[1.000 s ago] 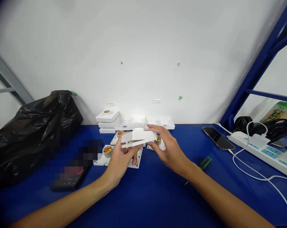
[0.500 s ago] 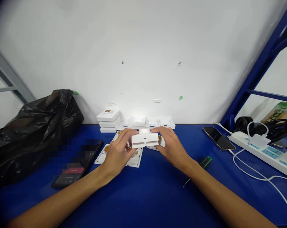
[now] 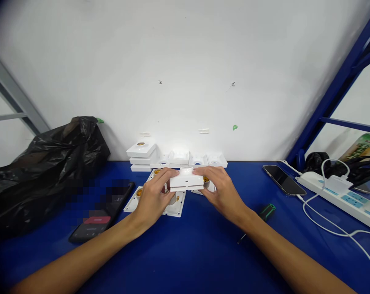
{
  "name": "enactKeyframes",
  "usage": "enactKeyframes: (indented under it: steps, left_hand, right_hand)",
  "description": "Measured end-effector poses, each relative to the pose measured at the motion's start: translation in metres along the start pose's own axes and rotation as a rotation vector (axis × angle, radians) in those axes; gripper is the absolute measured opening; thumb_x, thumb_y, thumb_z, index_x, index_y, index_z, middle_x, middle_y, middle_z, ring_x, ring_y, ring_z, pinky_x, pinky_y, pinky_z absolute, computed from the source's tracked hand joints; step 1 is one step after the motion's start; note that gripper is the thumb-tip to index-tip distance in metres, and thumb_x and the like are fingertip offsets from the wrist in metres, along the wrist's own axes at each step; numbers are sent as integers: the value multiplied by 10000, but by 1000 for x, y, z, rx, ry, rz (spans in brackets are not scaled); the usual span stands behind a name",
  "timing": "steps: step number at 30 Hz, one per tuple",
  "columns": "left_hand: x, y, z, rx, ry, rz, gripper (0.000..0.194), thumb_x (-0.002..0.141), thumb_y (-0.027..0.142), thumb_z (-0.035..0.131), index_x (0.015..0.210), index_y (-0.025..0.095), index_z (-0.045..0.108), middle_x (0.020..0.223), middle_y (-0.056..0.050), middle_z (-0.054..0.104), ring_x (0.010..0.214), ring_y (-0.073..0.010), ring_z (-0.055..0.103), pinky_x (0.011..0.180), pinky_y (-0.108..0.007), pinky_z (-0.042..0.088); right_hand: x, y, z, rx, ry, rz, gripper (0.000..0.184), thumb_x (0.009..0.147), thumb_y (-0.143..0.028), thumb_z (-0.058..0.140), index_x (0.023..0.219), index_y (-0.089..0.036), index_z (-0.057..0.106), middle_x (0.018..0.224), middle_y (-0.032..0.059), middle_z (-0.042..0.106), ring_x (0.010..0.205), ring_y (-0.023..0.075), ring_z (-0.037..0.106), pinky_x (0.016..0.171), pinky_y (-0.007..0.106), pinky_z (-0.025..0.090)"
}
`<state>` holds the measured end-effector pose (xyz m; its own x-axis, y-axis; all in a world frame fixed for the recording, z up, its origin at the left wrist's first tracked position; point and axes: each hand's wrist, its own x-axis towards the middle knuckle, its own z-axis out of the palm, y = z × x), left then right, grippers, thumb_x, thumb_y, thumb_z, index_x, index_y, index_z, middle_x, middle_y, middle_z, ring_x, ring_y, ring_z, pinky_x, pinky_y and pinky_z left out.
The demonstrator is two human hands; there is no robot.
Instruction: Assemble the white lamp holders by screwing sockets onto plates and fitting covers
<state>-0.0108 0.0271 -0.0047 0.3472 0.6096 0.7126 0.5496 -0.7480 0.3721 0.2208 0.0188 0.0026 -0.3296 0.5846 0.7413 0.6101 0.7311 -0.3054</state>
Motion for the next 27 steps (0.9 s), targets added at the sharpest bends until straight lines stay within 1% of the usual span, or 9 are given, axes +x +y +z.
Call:
enactKeyframes:
  steps: [6, 10, 14, 17, 19, 21, 23, 25, 27]
  left_hand:
    - [-2, -1, 0, -25, -27, -2, 417, 832, -36, 572, 1155, 225, 612, 1070, -20, 652, 671, -133, 567, 630, -247, 441]
    - [-2, 1, -2, -16, -19, 30, 351, 859, -15, 566, 1120, 214, 617, 1031, -27, 644, 683, -141, 562, 630, -245, 426]
    - [-3, 1, -2, -3, 1, 51, 383, 835, -40, 569, 1122, 211, 606, 1019, -26, 646, 682, -141, 568, 625, -244, 428]
    - [-2, 0, -1, 8, 18, 71, 372, 840, -33, 585, 1118, 214, 597, 1027, -26, 653, 699, -147, 601, 613, -241, 446]
    - [-1, 0, 0, 23, 44, 87, 339, 864, -4, 607, 1119, 219, 592, 1044, -35, 660, 766, -171, 635, 661, -265, 493]
    - [1, 1, 0, 53, 80, 115, 319, 889, 30, 632, 1140, 221, 590, 1079, -56, 675, 931, -226, 660, 804, -345, 538]
    - [2, 3, -1, 70, 101, 139, 319, 905, 52, 646, 1171, 219, 590, 1123, -79, 689, 1085, -275, 638, 937, -436, 523]
    - [3, 4, -3, 48, 89, 130, 326, 917, 45, 619, 1193, 216, 593, 1128, -84, 700, 1084, -278, 642, 943, -456, 529]
    - [4, 4, -3, 12, 71, 114, 344, 913, 4, 561, 1182, 214, 604, 1099, -78, 706, 1038, -265, 658, 901, -439, 552]
  right_hand:
    - [0, 0, 0, 2, 14, -12, 282, 935, -195, 669, 1206, -271, 658, 1190, 72, 776, 1093, 288, 730, 903, 510, 579]
    - [2, -2, -1, 11, 38, -44, 255, 932, -177, 677, 1170, -267, 671, 1156, 70, 789, 1067, 282, 744, 882, 497, 591]
    - [3, -5, -1, 18, 65, -69, 266, 922, -149, 687, 1161, -263, 678, 1158, 75, 790, 1068, 280, 749, 874, 478, 595]
    - [2, -5, 0, 33, 76, -49, 264, 930, -162, 668, 1168, -276, 683, 1173, 71, 786, 1085, 283, 747, 898, 483, 596]
    - [1, -4, 1, 63, 66, 3, 253, 942, -176, 643, 1173, -275, 674, 1197, 73, 775, 1129, 284, 732, 902, 467, 606]
    - [0, -2, 2, 119, 40, 75, 238, 955, -192, 615, 1179, -265, 651, 1204, 81, 766, 1125, 275, 733, 857, 419, 628]
    - [-1, 0, 2, 179, 4, 145, 224, 966, -214, 598, 1184, -256, 622, 1175, 89, 765, 1062, 266, 751, 792, 375, 641]
    - [0, 0, 2, 217, -30, 180, 218, 968, -235, 598, 1185, -253, 600, 1177, 97, 756, 1060, 271, 750, 811, 382, 641]
    - [0, -1, 2, 239, -63, 173, 241, 961, -237, 609, 1200, -256, 585, 1255, 110, 724, 1164, 286, 713, 912, 425, 622]
